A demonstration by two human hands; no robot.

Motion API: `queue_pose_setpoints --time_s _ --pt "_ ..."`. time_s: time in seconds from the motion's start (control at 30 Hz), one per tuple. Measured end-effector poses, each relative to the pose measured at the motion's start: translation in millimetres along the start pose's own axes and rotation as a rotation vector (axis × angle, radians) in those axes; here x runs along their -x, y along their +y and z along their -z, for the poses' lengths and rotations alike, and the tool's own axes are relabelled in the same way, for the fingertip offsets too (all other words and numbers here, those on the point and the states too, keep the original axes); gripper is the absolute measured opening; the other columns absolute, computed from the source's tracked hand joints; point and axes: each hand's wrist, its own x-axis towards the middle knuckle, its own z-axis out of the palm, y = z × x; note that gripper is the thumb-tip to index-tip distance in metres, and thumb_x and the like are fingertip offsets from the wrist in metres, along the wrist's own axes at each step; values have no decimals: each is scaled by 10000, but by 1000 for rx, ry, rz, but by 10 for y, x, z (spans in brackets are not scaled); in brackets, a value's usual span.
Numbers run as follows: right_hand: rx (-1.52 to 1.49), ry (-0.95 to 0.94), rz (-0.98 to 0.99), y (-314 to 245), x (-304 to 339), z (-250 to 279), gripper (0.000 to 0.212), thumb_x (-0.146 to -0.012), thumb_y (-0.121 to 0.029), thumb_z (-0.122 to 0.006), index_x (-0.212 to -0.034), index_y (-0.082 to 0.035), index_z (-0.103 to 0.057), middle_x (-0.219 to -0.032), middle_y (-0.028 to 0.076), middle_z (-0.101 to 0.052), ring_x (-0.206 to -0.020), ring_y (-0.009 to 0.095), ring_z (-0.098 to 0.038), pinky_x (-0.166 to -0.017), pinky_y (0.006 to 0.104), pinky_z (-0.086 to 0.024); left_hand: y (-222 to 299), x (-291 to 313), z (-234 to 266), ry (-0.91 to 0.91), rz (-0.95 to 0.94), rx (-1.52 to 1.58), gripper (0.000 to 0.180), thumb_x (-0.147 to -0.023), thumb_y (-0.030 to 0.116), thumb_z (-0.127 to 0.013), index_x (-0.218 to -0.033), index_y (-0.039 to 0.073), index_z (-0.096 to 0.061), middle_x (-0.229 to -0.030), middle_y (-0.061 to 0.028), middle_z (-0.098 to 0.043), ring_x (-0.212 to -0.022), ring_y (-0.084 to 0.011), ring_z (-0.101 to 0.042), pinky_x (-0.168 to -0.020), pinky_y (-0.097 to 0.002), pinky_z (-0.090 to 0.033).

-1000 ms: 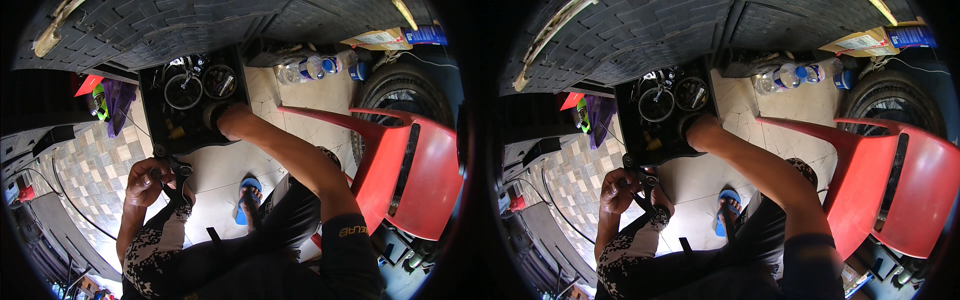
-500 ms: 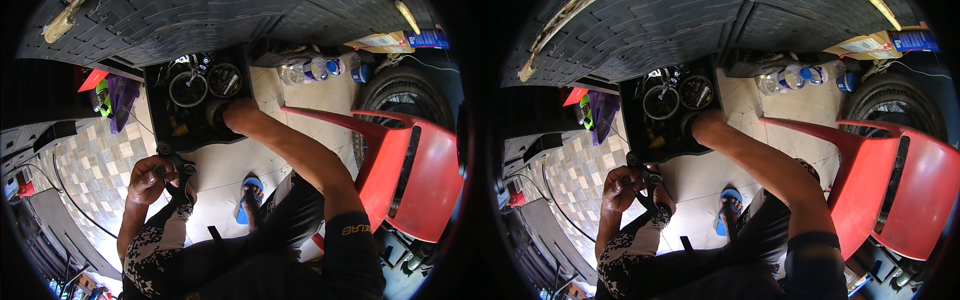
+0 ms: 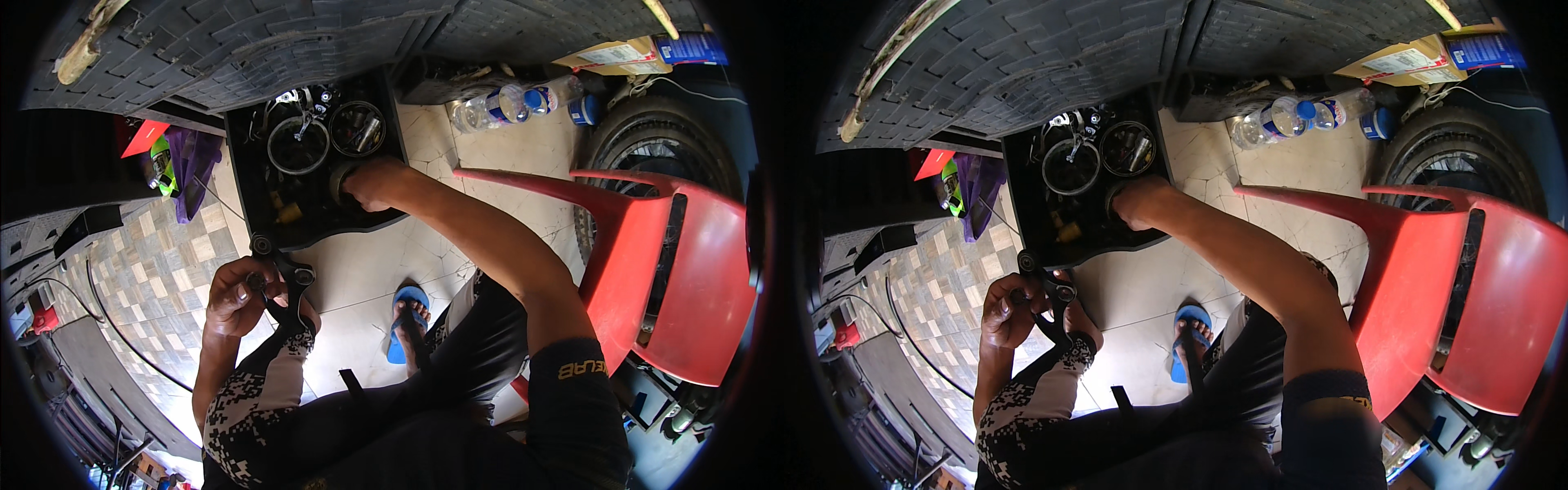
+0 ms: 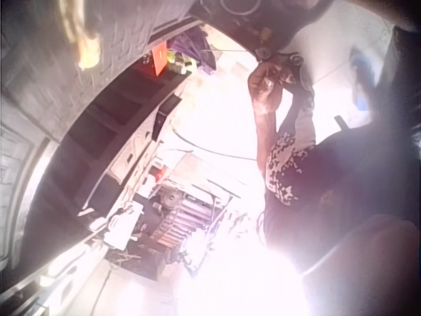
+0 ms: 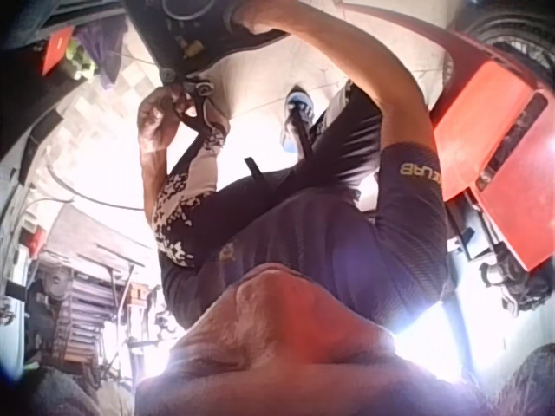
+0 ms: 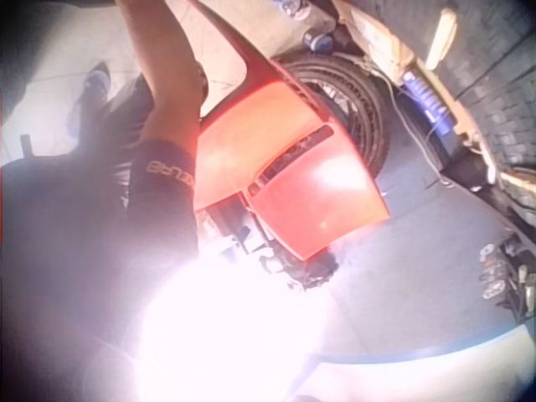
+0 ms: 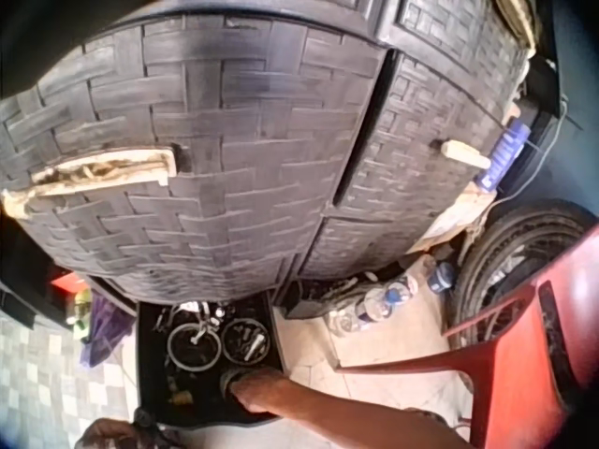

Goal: The person sorts small mechanical parts from a drawer and a red box, picking up and examining each piece by hand. They handle bearings, washers, and other small components, placing them back into the containers.

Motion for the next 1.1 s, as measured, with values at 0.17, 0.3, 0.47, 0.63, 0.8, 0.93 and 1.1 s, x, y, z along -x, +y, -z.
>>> queue_pose_setpoints --time_s 0.17,0.3,0.47,0.63,0.8,0.93,1.1 --pt "66 -17 -99 -71 28 -36 247 -891 -90 -621 -1100 -98 -753 -1157 107 -741 -1125 295 -697 -900 416 -577 -4 21 10 23 7 -2 447 -913 311 -770 -1101 -77 -651 -1015 -181 -665 -883 -270 -663 -863 -412 -522" --pt "20 42 -195 -93 121 47 199 -882 -89 -640 -1027 -89 -776 -1150 97 -747 -1121 277 -705 -885 408 -581 27 14 11 21 53 -97 473 -897 384 -787 -1101 -19 -649 -964 -94 -597 -834 -191 -538 -784 -388 -443" --pt "21 20 -98 -4 132 64 217 -867 -94 -642 -1040 -79 -772 -1105 116 -753 -1072 308 -713 -865 424 -580 7 0 -16 29 30 -93 455 -915 374 -772 -1086 -27 -640 -936 -103 -597 -840 -186 -547 -800 -385 -453" --pt "-10 -4 -40 20 -10 -117 241 -857 -92 -632 -1057 -71 -766 -1102 135 -749 -1049 332 -710 -866 439 -574 10 -11 -12 11 37 -96 440 -928 363 -759 -1077 -30 -631 -932 -101 -584 -850 -185 -548 -818 -385 -461" --pt "15 -43 4 16 -65 -154 244 -862 -98 -636 -1066 -83 -770 -1125 123 -747 -1078 313 -705 -891 438 -568 13 -20 -15 19 50 -105 444 -929 368 -758 -1069 -33 -627 -940 -101 -579 -846 -183 -539 -810 -384 -455" --pt "38 74 -111 -65 43 -5 242 -878 -127 -650 -1083 -110 -777 -1148 87 -750 -1105 277 -704 -906 411 -560 31 -23 -16 4 56 -99 460 -915 370 -774 -1121 -19 -644 -960 -83 -578 -850 -185 -535 -817 -391 -456" --pt "96 -38 -168 9 154 353 253 -894 -152 -666 -1120 -149 -780 -1178 50 -750 -1130 256 -699 -920 385 -544 26 -4 19 16 58 -109 477 -899 369 -790 -1194 17 -661 -1009 -55 -576 -863 -191 -532 -818 -406 -451"
